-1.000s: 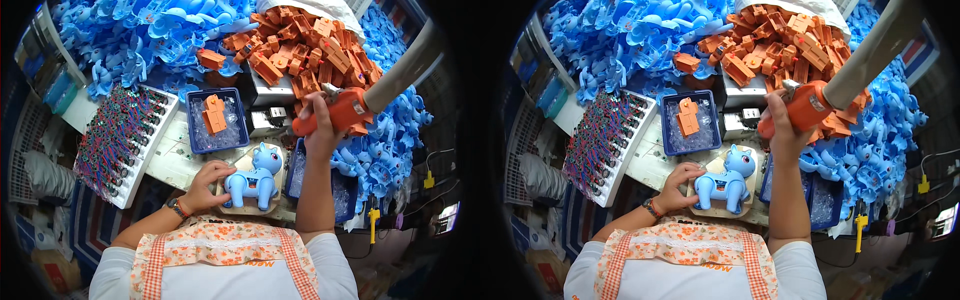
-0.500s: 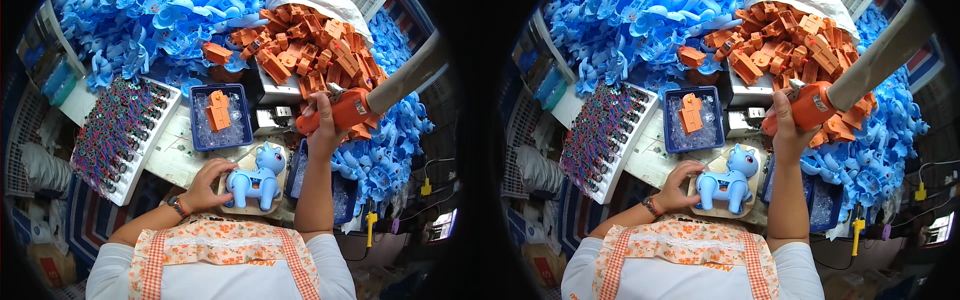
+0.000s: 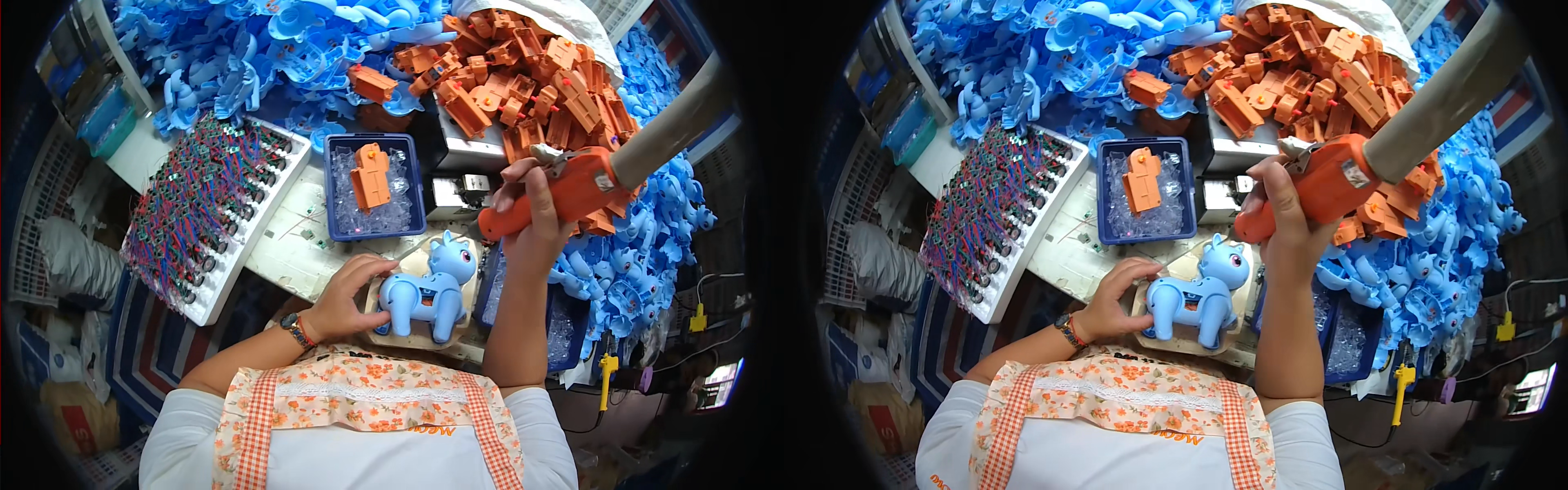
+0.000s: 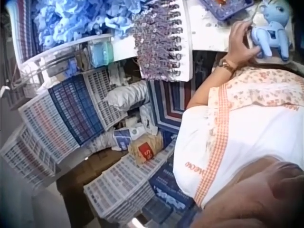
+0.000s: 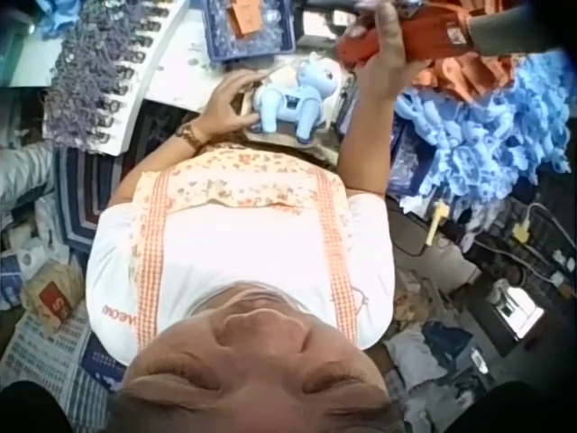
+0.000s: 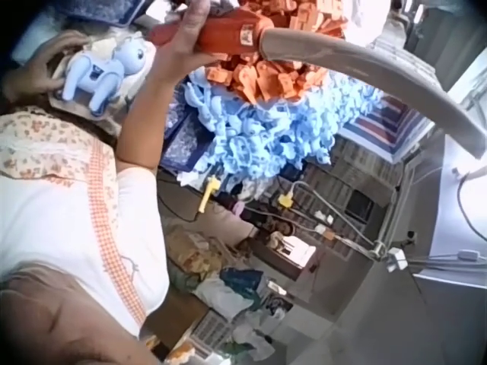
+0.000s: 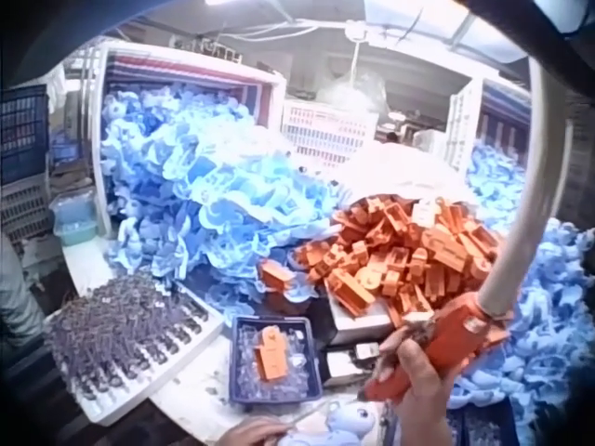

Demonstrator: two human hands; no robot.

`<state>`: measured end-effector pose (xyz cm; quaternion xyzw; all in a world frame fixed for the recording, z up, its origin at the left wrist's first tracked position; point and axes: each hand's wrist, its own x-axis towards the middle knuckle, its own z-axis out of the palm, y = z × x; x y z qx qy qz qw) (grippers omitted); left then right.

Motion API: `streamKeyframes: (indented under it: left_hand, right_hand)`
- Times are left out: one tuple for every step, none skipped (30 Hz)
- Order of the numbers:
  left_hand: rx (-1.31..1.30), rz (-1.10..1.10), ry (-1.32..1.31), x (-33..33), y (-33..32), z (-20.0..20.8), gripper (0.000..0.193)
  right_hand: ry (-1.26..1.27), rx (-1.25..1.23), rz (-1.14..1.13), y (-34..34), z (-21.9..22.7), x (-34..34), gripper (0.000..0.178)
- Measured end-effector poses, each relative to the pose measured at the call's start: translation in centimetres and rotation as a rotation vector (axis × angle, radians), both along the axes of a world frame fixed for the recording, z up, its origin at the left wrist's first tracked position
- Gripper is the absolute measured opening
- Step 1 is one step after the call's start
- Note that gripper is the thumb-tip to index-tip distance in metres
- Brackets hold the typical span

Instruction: Assembling blue toy ponies by joining plastic components and applying adhesive using a glue gun.

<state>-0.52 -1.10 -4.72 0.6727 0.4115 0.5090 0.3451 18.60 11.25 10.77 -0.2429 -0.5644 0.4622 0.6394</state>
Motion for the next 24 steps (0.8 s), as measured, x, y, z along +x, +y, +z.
streamKeyframes:
  left_hand:
    - [0.000, -0.012, -0.015, 0.0, 0.1, 0.3, 0.071]
    - [-0.008, -0.002, -0.008, 0.0, 0.1, 0.4, 0.071]
    - [0.030, -0.009, 0.009, -0.1, 0.1, 0.4, 0.071]
    - [0.074, -0.023, 0.024, -0.1, 0.3, 0.3, 0.071]
    - [0.079, -0.031, 0.029, -0.1, 0.4, 0.3, 0.071]
    - [0.076, -0.026, 0.031, -0.2, 0.4, 0.2, 0.071]
    - [0.089, -0.034, 0.040, -0.2, 0.4, 0.1, 0.071]
    - [0.103, -0.042, 0.047, -0.2, 0.4, 0.1, 0.071]
    - [0.103, -0.042, 0.047, -0.2, 0.4, 0.1, 0.071]
    - [0.120, -0.040, 0.048, -0.2, 0.4, 0.1, 0.070]
    - [0.137, -0.038, 0.049, -0.1, 0.4, 0.1, 0.069]
    - [0.138, -0.040, 0.049, -0.2, 0.4, 0.1, 0.069]
    - [0.133, -0.046, 0.054, -0.2, 0.4, 0.1, 0.068]
    - [0.129, -0.054, 0.059, -0.2, 0.4, 0.1, 0.067]
    - [0.129, -0.056, 0.058, -0.2, 0.4, 0.1, 0.067]
    - [0.118, -0.047, 0.057, -0.2, 0.3, 0.3, 0.066]
    - [0.109, -0.038, 0.057, -0.2, 0.2, 0.5, 0.064]
    - [0.111, -0.042, 0.057, -0.2, 0.1, 0.4, 0.064]
    - [0.092, -0.042, 0.046, -0.2, 0.1, 0.4, 0.064]
    - [0.073, -0.043, 0.035, -0.2, 0.1, 0.4, 0.063]
    - [0.082, -0.048, 0.036, -0.3, 0.2, 0.4, 0.063]
    - [0.073, -0.048, 0.046, -0.3, 0.2, 0.4, 0.064]
    - [0.065, -0.047, 0.057, -0.3, 0.2, 0.3, 0.064]
    - [0.073, -0.054, 0.056, -0.2, 0.3, 0.3, 0.064]
  right_hand:
    - [0.037, -0.006, 0.081, -0.4, 0.1, -0.4, 0.022]
    - [0.089, -0.008, 0.180, -1.2, 0.2, -0.9, 0.025]
    - [0.080, -0.018, 0.263, -1.9, 0.1, -1.5, 0.027]
    - [0.066, -0.023, 0.340, -2.3, -0.1, -1.9, 0.030]
    - [0.017, -0.023, 0.394, -2.5, -0.3, -2.1, 0.036]
    - [0.027, -0.051, 0.435, -3.1, -0.3, -2.8, 0.037]
    - [0.011, -0.075, 0.422, -3.3, -0.6, -3.2, 0.037]
    - [-0.005, -0.098, 0.409, -3.5, -0.9, -3.5, 0.036]
    - [-0.026, -0.143, 0.400, -3.7, -0.7, -3.8, 0.036]
    - [-0.026, -0.143, 0.400, -3.6, -1.1, -4.0, 0.036]
    - [-0.032, -0.119, 0.386, -3.5, -1.6, -4.1, 0.036]
    - [-0.039, -0.094, 0.370, -3.4, -1.9, -4.2, 0.036]
    - [-0.053, -0.125, 0.384, -3.7, -1.7, -4.5, 0.037]
    - [-0.054, -0.125, 0.382, -3.9, -2.0, -4.8, 0.037]
    - [-0.062, -0.128, 0.360, -4.1, -2.4, -5.0, 0.036]
    - [-0.070, -0.131, 0.338, -4.3, -2.8, -5.0, 0.036]
    - [-0.107, -0.136, 0.343, -4.4, -3.0, -4.8, 0.036]
    - [-0.107, -0.135, 0.340, -4.7, -3.0, -4.8, 0.036]
    - [-0.130, -0.125, 0.348, -5.0, -3.0, -4.8, 0.036]
    - [-0.152, -0.116, 0.355, -5.0, -2.9, -4.8, 0.037]
    - [-0.204, -0.113, 0.379, -4.9, -2.8, -4.6, 0.040]
    - [-0.205, -0.106, 0.371, -4.7, -2.9, -4.4, 0.040]
    - [-0.116, -0.105, 0.400, -4.4, -3.1, -4.4, 0.041]
    - [-0.027, -0.103, 0.428, -4.1, -3.0, -4.3, 0.041]
